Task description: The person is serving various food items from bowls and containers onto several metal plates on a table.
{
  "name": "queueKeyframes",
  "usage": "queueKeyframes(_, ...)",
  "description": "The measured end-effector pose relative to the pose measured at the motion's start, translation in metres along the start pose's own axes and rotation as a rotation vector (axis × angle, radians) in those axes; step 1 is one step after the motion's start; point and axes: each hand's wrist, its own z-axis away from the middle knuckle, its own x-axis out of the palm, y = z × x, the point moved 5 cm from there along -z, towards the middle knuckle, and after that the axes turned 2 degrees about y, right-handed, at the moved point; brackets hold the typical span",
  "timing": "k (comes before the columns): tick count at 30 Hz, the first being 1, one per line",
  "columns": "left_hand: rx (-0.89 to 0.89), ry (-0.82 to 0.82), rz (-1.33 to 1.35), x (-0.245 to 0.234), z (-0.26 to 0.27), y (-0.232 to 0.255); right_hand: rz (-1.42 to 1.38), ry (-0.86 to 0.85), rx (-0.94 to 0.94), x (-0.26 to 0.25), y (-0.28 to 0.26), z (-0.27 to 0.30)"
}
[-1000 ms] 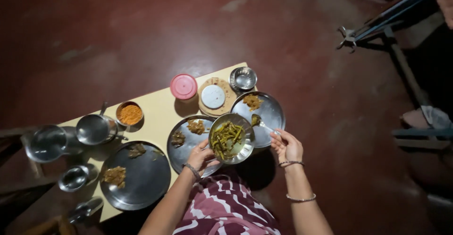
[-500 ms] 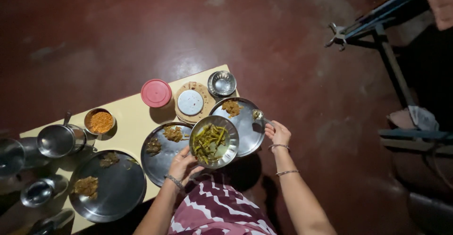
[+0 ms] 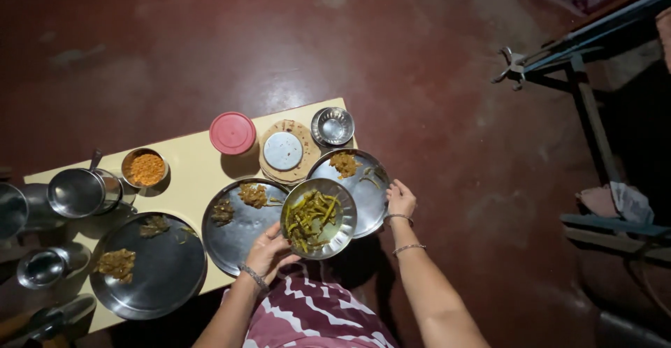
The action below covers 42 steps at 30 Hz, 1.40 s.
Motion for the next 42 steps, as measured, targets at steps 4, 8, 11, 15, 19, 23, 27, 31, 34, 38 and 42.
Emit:
queueKeyframes(4, 0.009, -0.018, 0.002, 0.003, -0.003, 0.002, 0.014, 0.035, 0.017, -0.006, -0.053, 0.031)
queueKeyframes(8, -0.012, -0.015, 0.022, 0.011, -0.001, 0.009, -0.250, 0.053, 0.228, -0.020, -0.059, 0.039)
queueKeyframes(11, -0.009, -0.046, -0.010, 0.017, -0.003, 0.011, -0.397, 0.003, 0.320, -0.031, -0.092, 0.060)
queueKeyframes(15, 0.004, -0.064, -0.017, 0.026, 0.004, 0.014, -0.475, -0.182, 0.287, -0.038, -0.160, 0.100)
queueKeyframes(19, 0.006, -0.053, -0.024, 0.023, 0.001, 0.011, -0.362, -0.369, 0.147, -0.032, -0.217, 0.139)
queueKeyframes(23, 0.013, -0.044, -0.002, 0.024, 0.002, 0.014, 0.065, -0.564, -0.074, -0.017, -0.261, 0.182)
queueKeyframes(27, 0.045, -0.049, 0.004, 0.023, 0.004, 0.017, 0.505, -0.514, -0.323, -0.005, -0.299, 0.224)
queueKeyframes(31, 0.069, -0.041, 0.018, 0.024, 0.008, 0.022, 0.529, -0.433, -0.410, 0.001, -0.296, 0.238)
queueKeyframes(34, 0.083, -0.034, 0.020, 0.022, 0.009, 0.021, 0.550, -0.404, -0.432, 0.002, -0.298, 0.244)
queueKeyframes(38, 0.082, -0.019, 0.016, 0.020, 0.014, 0.022, 0.501, -0.343, -0.513, -0.002, -0.311, 0.250)
queueKeyframes(42, 0.085, -0.020, 0.012, 0.022, 0.016, 0.025, 0.446, -0.325, -0.559, -0.003, -0.314, 0.239)
